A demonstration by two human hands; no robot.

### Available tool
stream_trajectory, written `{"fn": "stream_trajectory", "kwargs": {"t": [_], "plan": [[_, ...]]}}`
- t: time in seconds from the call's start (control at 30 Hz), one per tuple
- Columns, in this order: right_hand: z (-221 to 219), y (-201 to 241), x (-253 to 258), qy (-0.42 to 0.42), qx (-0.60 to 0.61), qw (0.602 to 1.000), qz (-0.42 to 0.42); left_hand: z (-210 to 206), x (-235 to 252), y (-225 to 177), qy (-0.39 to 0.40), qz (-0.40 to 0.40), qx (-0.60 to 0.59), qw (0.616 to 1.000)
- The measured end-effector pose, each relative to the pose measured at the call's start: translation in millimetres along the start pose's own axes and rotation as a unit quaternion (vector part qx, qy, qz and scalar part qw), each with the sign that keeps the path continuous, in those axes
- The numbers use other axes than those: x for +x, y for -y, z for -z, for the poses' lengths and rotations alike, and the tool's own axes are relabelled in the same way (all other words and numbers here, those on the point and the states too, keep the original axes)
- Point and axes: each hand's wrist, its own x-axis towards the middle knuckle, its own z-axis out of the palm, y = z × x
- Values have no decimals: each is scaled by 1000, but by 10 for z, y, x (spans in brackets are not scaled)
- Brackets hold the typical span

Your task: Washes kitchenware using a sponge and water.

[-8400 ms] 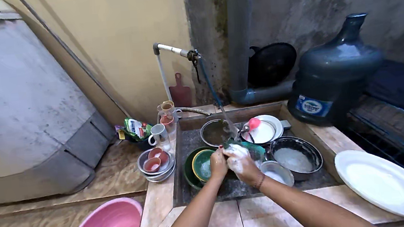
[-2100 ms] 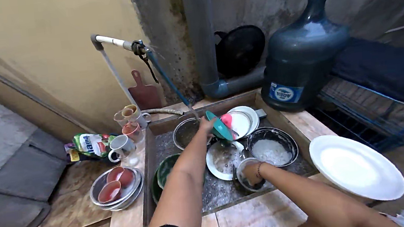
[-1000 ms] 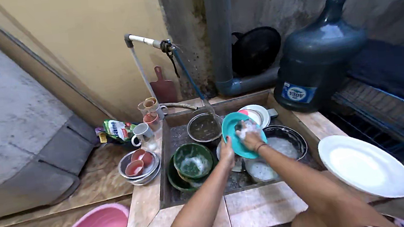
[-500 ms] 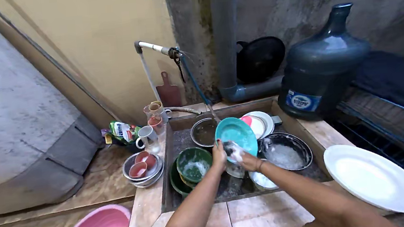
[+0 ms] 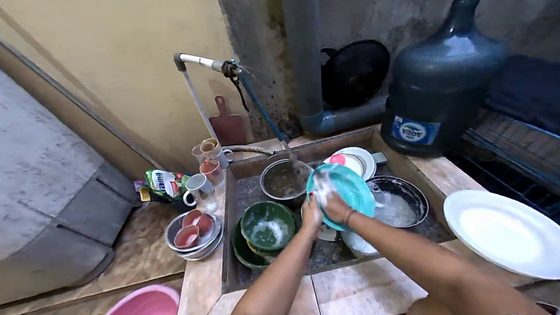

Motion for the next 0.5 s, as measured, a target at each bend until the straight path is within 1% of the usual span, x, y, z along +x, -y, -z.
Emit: {"fn": "stream_trajectory", "kwargs": {"t": [0.03, 0.07, 0.1, 0.13, 0.17, 0.2, 0.23, 0.27, 0.3, 0.33, 0.37, 0.4, 0.43, 0.47, 0.5], "plan": [[-12, 43, -103, 43, 11, 998, 48, 50, 27, -30, -13, -6, 8, 1000], [-10, -25, -166, 69, -5, 993, 92, 138, 52, -88, -27, -12, 13, 999], [10, -166, -188, 79, -38, 992, 94, 235, 66, -135, -27, -13, 9, 1000], [45, -302, -161, 59, -78, 993, 62, 278, 58, -162, -23, -12, 1, 1000], [78, -374, -76, 14, -103, 994, 17, 250, 30, -157, -15, -9, -6, 1000], [118, -337, 20, -15, -93, 995, -31, 166, 2, -127, 0, -4, -6, 1000], [111, -244, 73, -25, -61, 997, -46, 67, -10, -82, 16, 0, -2, 1000], [62, -121, 52, -22, -24, 999, -28, 2, 5, -38, 22, 1, 6, 1000], [0, -34, -17, 3, 9, 1000, 9, -7, 38, -31, 10, -4, 15, 1000], [-34, -18, -86, 27, 21, 998, 59, 51, 93, -61, -9, -15, 23, 1000], [-20, -77, -136, 48, 5, 995, 92, 144, 119, -125, -25, -19, 25, 999], [30, -178, -157, 56, -28, 995, 78, 238, 113, -176, -26, -16, 22, 999], [88, -279, -116, 32, -64, 997, 34, 272, 94, -199, -25, -12, 20, 999], [130, -342, -16, -15, -82, 996, -17, 241, 64, -190, -13, -4, 18, 1000], [145, -320, 89, -51, -75, 994, -55, 163, 35, -147, 5, 5, 16, 1000]]}}
